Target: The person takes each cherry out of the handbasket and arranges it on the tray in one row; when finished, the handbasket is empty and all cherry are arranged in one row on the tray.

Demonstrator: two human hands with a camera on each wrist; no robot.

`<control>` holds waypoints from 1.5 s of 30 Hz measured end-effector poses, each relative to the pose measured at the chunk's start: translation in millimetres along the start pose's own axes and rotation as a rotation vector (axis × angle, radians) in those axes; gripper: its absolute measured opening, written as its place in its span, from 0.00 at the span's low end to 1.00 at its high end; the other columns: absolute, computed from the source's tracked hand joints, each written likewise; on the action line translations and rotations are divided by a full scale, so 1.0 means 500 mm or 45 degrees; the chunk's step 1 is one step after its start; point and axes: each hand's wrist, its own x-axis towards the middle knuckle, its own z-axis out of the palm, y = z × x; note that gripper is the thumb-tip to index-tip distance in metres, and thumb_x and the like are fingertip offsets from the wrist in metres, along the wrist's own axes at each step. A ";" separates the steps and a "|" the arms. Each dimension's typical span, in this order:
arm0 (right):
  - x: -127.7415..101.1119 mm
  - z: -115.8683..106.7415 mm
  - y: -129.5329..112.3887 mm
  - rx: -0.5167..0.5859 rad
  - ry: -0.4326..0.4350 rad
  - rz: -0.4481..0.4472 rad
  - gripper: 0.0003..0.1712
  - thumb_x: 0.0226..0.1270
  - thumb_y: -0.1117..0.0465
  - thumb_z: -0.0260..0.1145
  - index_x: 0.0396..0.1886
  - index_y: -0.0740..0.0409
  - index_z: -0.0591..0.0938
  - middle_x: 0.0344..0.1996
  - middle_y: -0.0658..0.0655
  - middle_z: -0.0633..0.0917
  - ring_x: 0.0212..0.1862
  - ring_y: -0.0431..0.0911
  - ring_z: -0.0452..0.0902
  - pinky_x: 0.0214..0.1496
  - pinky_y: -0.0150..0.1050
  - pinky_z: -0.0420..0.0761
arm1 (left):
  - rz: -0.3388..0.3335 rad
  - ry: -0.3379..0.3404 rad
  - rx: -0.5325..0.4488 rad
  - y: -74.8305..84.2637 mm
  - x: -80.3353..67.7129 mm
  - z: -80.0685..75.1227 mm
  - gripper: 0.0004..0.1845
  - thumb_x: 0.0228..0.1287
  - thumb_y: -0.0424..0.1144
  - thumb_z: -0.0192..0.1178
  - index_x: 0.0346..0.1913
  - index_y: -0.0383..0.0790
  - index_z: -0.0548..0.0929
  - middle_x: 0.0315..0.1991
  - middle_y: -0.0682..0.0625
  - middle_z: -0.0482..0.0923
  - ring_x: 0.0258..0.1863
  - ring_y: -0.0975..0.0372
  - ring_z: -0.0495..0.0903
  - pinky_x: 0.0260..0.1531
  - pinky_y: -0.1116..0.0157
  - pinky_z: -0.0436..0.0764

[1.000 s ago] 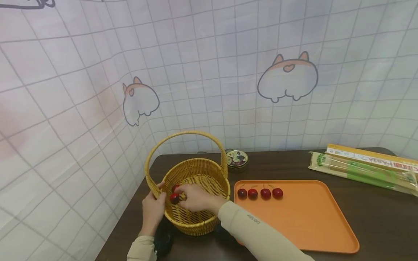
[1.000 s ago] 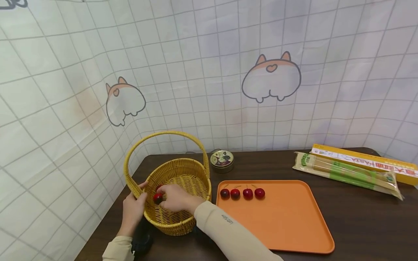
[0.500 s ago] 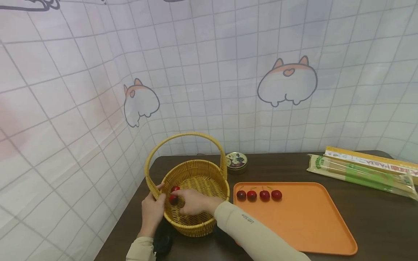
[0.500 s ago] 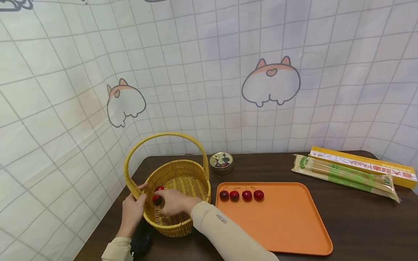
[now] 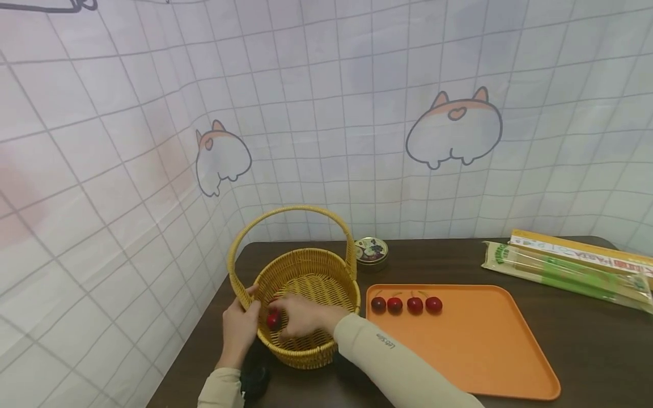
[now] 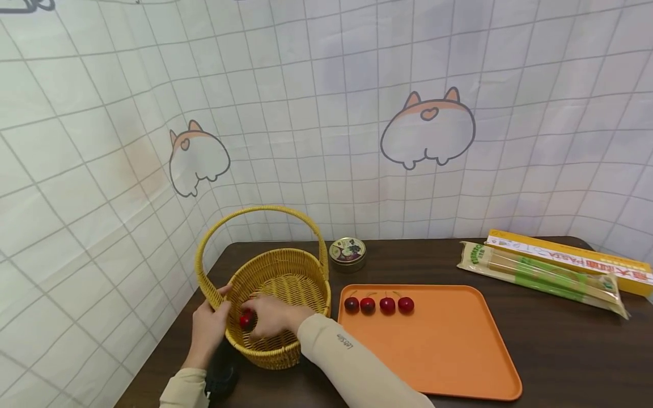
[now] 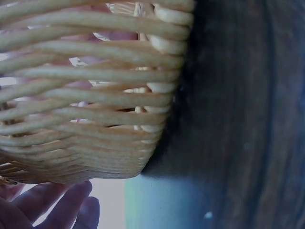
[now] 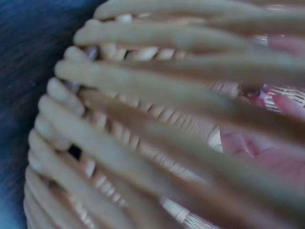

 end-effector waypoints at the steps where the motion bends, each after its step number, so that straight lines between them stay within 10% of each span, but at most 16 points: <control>1: 0.000 0.000 0.000 -0.007 -0.005 -0.010 0.38 0.52 0.56 0.75 0.65 0.54 0.75 0.54 0.48 0.79 0.58 0.41 0.72 0.59 0.35 0.71 | -0.001 0.001 0.001 0.001 0.000 0.000 0.20 0.63 0.34 0.54 0.58 0.40 0.82 0.47 0.36 0.83 0.31 0.53 0.73 0.28 0.62 0.72; 10: -0.003 0.001 0.003 0.035 -0.017 -0.077 0.26 0.55 0.59 0.74 0.56 0.54 0.82 0.45 0.45 0.84 0.47 0.35 0.76 0.50 0.30 0.75 | -0.028 -0.001 0.003 0.001 -0.001 0.001 0.20 0.63 0.36 0.54 0.58 0.42 0.81 0.22 0.45 0.70 0.17 0.60 0.61 0.18 0.64 0.64; 22: -0.005 0.010 0.001 0.040 -0.005 -0.019 0.12 0.55 0.55 0.75 0.39 0.49 0.84 0.35 0.42 0.82 0.38 0.34 0.75 0.43 0.32 0.76 | -0.043 0.011 -0.016 0.004 -0.004 0.000 0.20 0.63 0.36 0.54 0.58 0.41 0.81 0.21 0.46 0.69 0.16 0.61 0.60 0.17 0.64 0.64; 36: -0.064 -0.029 0.013 -0.051 -0.036 -0.125 0.16 0.60 0.62 0.69 0.50 0.52 0.83 0.43 0.44 0.83 0.45 0.35 0.76 0.47 0.32 0.77 | -0.068 -0.017 -0.031 0.003 -0.006 -0.004 0.20 0.65 0.35 0.53 0.59 0.42 0.80 0.23 0.44 0.69 0.16 0.61 0.60 0.17 0.64 0.64; 45: -0.135 -0.075 0.020 0.098 0.140 -0.163 0.16 0.63 0.61 0.67 0.51 0.50 0.82 0.45 0.44 0.81 0.43 0.37 0.76 0.47 0.31 0.76 | -0.056 -0.007 -0.058 0.000 -0.005 -0.001 0.21 0.65 0.36 0.53 0.60 0.44 0.80 0.25 0.42 0.71 0.18 0.60 0.61 0.18 0.64 0.65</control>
